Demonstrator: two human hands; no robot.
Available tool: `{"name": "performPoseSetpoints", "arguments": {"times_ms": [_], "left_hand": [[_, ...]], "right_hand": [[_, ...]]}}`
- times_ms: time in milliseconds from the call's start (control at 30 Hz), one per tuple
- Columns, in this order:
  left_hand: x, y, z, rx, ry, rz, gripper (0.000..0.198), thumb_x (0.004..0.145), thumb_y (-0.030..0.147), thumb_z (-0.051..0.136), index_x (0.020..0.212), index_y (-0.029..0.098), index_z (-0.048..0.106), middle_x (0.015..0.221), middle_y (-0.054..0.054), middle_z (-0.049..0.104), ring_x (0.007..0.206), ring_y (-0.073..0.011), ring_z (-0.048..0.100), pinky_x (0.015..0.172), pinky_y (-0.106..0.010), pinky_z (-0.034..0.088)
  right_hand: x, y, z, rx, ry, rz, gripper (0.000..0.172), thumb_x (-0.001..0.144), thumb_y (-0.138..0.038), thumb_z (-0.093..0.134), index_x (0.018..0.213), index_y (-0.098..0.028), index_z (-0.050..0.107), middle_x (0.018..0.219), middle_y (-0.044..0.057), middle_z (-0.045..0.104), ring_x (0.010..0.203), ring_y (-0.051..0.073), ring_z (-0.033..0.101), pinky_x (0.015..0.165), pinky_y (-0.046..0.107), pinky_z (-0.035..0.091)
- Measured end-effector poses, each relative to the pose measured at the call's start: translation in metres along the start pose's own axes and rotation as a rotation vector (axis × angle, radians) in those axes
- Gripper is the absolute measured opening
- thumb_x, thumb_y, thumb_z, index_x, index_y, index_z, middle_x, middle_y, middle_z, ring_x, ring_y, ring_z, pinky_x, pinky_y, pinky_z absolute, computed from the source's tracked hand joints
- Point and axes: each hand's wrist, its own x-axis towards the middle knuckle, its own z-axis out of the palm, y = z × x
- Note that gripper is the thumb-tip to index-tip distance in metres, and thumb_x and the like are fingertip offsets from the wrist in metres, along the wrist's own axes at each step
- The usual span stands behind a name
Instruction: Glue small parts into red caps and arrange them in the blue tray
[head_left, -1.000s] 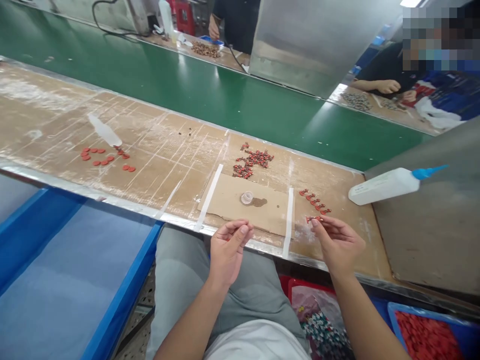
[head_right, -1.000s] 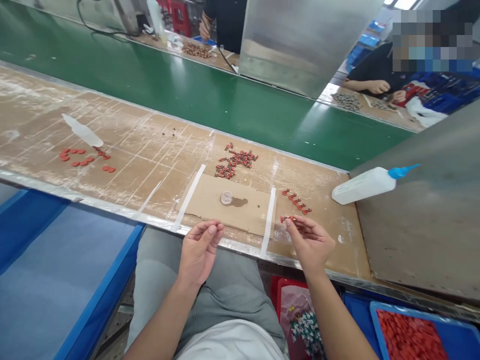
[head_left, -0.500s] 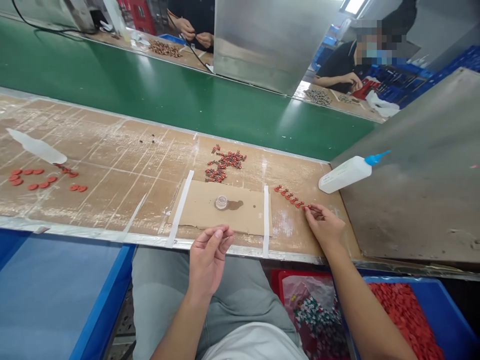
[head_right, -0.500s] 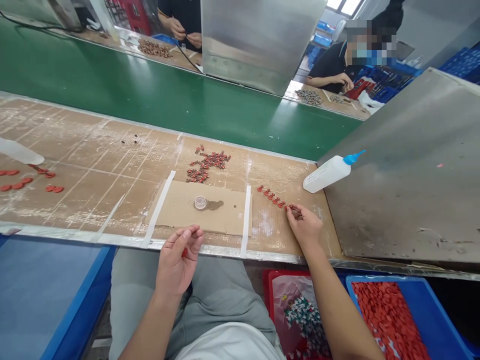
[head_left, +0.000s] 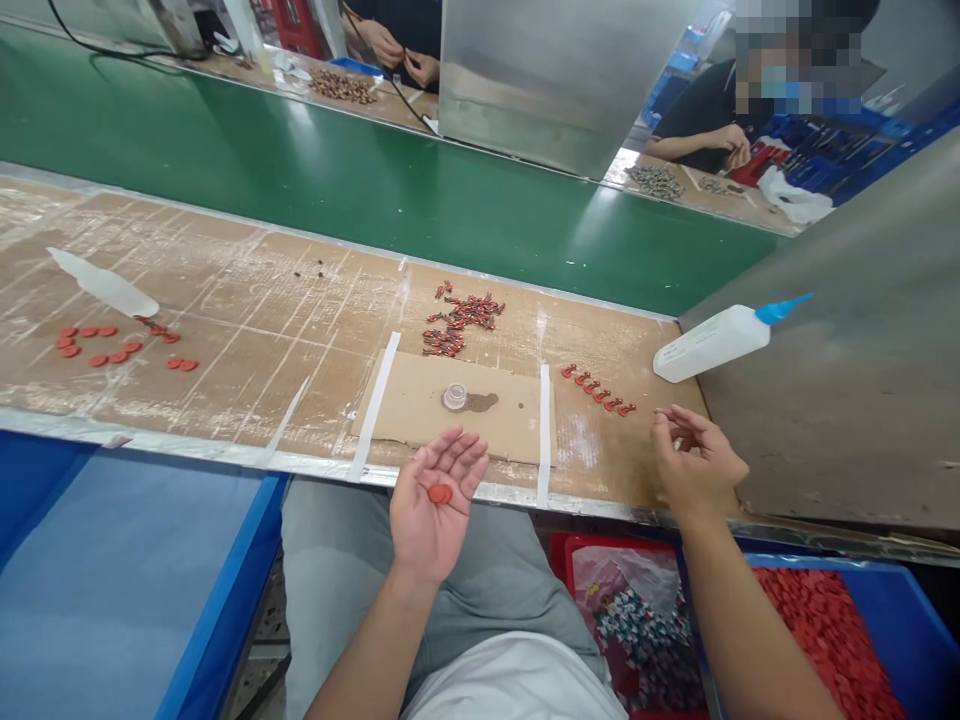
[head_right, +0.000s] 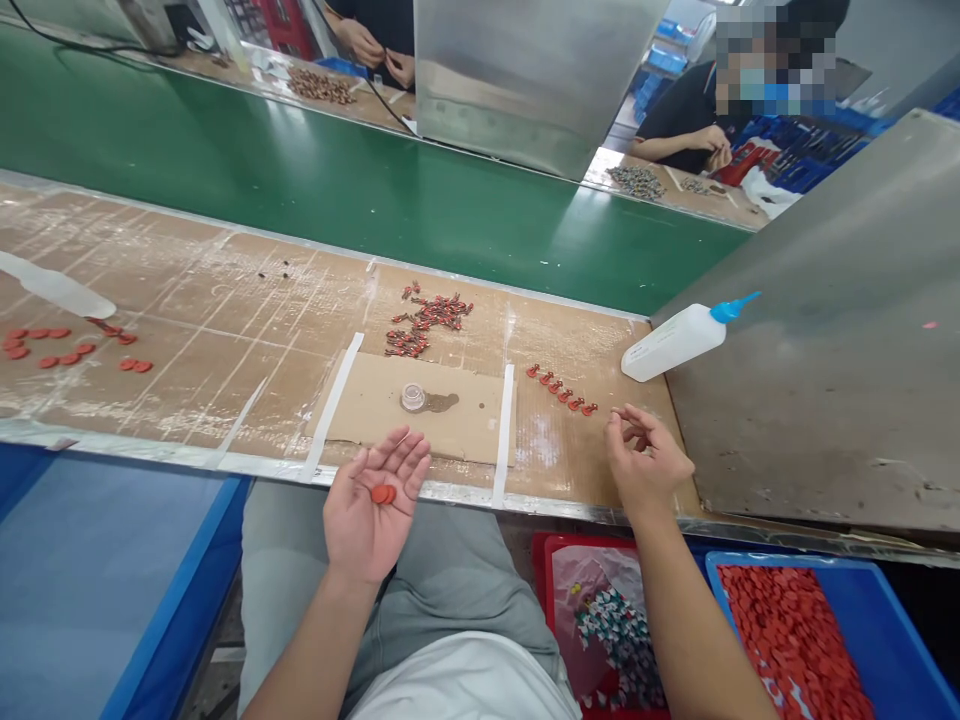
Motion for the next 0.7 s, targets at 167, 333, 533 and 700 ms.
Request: {"name": "performPoseSetpoints", "arguments": {"times_ms": [167,333,533,700], "left_hand": [[-0.003,-0.003,0.011,-0.127,-0.077,-0.114,0.044,0.089,0.044,0.049,0.111,0.010,0.068,0.124,-0.018,0.066,0.125,-0.0294,0.057,0.107,-0.044,0.044],[-0.009,-0.007,0.013,-0.117,-0.131,-0.141,0.047,0.090,0.047,0.047,0.114,0.011,0.066,0.130,-0.019,0.063,0.128,-0.0302,0.054,0.111,-0.043,0.038],[-0.014,-0.010,0.009,-0.035,-0.161,-0.125,0.048,0.092,0.047,0.043,0.108,0.009,0.069,0.122,-0.018,0.068,0.124,-0.0322,0.057,0.108,-0.044,0.038],[-0.014,-0.012,0.008,-0.002,-0.167,-0.116,0.046,0.093,0.044,0.043,0.104,0.008,0.070,0.116,-0.018,0.070,0.121,-0.0311,0.059,0.110,-0.043,0.036]], "right_hand": [[-0.042,-0.086,-0.017,0.342,-0.388,-0.298,0.027,0.076,-0.025,0.076,0.103,-0.028,0.071,0.082,0.002,0.074,0.056,0.014,0.060,0.055,0.029,0.049],[-0.073,-0.151,-0.002,0.569,-0.677,-0.562,0.039,0.075,-0.023,0.079,0.113,-0.026,0.069,0.077,0.001,0.074,0.056,0.014,0.062,0.059,0.028,0.051],[-0.077,-0.165,0.016,0.600,-0.721,-0.619,0.035,0.077,-0.022,0.076,0.111,-0.025,0.070,0.083,0.004,0.076,0.071,0.017,0.069,0.066,0.030,0.054],[-0.082,-0.165,0.018,0.526,-0.700,-0.709,0.038,0.082,-0.016,0.069,0.118,-0.026,0.066,0.098,0.004,0.076,0.084,0.018,0.072,0.076,0.032,0.057]]}}
